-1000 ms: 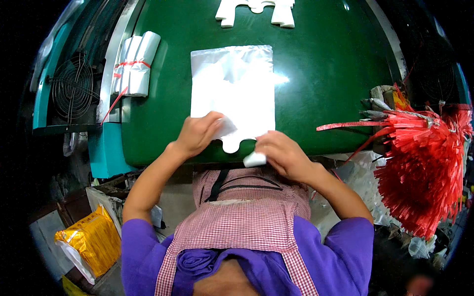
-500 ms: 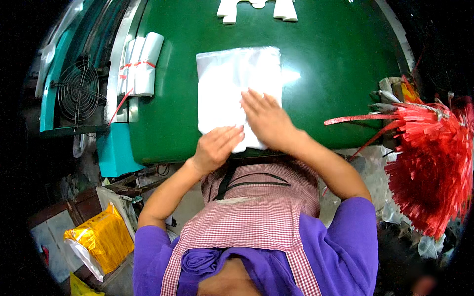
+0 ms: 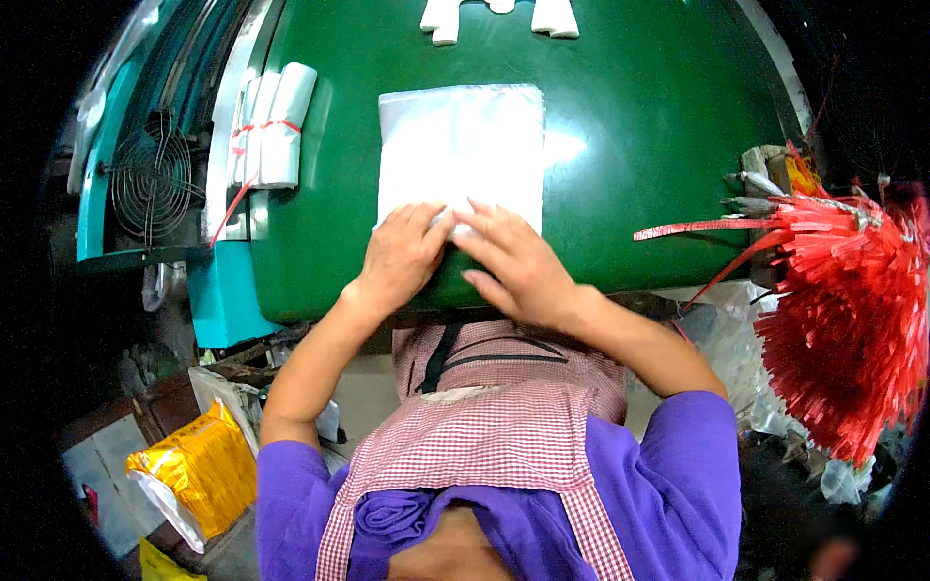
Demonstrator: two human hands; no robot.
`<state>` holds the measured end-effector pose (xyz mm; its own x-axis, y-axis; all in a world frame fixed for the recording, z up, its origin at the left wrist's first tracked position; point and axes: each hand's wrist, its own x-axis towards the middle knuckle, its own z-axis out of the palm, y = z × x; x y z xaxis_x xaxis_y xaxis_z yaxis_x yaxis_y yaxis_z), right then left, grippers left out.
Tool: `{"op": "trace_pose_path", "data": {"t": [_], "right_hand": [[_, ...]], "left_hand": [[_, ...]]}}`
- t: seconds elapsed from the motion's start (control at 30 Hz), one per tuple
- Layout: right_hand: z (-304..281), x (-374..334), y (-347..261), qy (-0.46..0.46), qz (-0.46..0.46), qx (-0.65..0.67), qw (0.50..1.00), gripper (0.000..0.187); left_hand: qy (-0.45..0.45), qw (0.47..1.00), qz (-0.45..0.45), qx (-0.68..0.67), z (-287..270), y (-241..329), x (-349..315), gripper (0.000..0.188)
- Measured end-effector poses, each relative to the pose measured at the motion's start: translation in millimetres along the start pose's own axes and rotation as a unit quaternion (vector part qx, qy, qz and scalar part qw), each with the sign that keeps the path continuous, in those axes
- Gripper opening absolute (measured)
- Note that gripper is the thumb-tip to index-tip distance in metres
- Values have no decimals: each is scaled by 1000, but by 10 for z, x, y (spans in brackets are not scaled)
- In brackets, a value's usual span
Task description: The person folds white rectangular items on a green table, wraps them with red plastic strips, and ties them into bundles. The person places the finished bundles into a white sack and continues the process with new items.
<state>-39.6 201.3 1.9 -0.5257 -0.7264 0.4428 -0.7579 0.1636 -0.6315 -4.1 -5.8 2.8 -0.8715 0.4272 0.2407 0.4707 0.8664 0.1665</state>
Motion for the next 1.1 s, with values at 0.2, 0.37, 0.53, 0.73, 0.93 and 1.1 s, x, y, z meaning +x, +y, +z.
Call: {"op": "trace_pose_path", "data": {"t": [0.2,0.37,0.53,0.73,0.93,1.1], "right_hand": [[-52,-250,20,12,450,546,707,57],[-98,-15,442,132,373,679,618,42],[-111,-84,356,-98,62,231,966,50],[-275,91,610,-209,-128,-121,962,39],[-452,16,380,-286,-13,-56,957,51],[-236,-163,-219,-210,99,-149,961,54]], "left_hand": [[7,990,-57,-131,69,-228,216,30],[-79,970,121,-193,-130,-201,-63,22],[-179,958,28,-221,-277,-193,-147,26],[-62,986,154,-5,-482,-81,222,17],[-179,977,79,-86,-288,-206,157,26],[-149,987,-4,-66,-236,253,-126,40]]}}
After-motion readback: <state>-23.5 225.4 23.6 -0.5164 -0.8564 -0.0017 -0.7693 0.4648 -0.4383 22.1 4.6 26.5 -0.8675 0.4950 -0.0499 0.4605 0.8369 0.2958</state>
